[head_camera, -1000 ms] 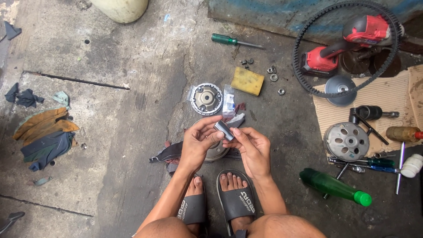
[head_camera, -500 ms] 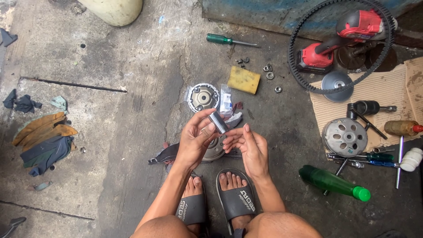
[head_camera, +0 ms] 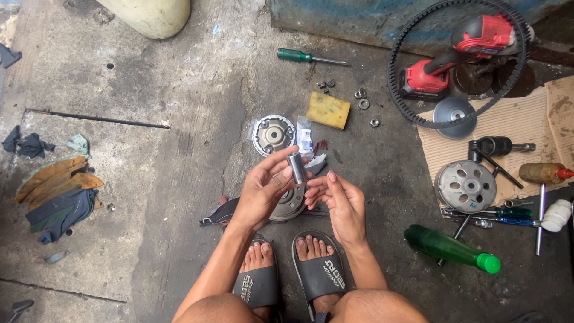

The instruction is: The person assembles a motorcycle clutch assembly by hand. They insert small cylindrical pins into a circular housing, place a central hub into the housing, apply grease to a cover, and fit the cover onto the assembly. The person then moves toward the motorcycle and positions the assembled unit near the engine area.

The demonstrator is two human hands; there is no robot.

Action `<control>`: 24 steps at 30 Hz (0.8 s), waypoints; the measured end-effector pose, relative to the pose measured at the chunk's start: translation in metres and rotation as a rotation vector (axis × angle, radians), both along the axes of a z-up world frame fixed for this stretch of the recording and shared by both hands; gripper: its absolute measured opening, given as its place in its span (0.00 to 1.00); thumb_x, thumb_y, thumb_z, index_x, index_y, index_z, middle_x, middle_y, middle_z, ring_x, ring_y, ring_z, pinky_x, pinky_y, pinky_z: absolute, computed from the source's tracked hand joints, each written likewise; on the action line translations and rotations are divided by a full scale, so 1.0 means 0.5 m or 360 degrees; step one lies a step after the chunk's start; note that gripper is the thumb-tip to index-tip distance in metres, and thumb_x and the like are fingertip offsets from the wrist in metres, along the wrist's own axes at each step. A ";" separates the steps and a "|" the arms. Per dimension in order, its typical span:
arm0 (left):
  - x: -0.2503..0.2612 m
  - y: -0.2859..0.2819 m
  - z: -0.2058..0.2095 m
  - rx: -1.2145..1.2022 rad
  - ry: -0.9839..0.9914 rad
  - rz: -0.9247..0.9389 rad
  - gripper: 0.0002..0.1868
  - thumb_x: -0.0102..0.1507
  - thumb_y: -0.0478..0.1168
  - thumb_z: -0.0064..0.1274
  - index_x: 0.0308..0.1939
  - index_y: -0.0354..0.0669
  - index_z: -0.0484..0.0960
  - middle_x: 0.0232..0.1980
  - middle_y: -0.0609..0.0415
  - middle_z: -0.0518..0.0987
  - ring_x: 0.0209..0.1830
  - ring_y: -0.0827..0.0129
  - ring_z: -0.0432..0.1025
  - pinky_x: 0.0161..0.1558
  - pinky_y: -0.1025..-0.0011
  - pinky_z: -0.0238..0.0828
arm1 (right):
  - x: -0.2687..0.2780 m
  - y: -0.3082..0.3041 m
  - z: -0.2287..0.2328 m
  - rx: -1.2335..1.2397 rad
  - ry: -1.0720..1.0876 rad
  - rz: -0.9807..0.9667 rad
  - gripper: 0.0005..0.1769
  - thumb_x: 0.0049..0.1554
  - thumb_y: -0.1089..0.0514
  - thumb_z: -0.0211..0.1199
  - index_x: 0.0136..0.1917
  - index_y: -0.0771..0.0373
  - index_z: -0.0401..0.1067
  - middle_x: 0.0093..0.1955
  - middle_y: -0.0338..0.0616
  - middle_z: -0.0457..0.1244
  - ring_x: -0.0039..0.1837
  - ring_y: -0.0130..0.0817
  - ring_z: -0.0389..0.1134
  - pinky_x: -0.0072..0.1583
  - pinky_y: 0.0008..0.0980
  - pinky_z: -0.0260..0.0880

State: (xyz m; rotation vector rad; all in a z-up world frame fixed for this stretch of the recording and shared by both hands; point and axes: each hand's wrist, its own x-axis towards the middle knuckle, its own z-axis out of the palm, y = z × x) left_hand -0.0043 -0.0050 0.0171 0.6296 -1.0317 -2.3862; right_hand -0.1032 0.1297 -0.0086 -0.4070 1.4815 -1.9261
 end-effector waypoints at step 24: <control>-0.069 0.010 0.138 -0.1133 0.0166 0.0066 0.19 0.54 0.26 0.67 0.49 0.33 0.82 0.46 0.45 0.83 0.53 0.59 0.78 0.60 0.58 0.73 | -0.023 0.007 0.166 -0.0251 0.0775 -0.0034 0.24 0.59 0.65 0.60 0.65 0.83 0.63 0.64 0.66 0.58 0.64 0.50 0.65 0.63 0.44 0.69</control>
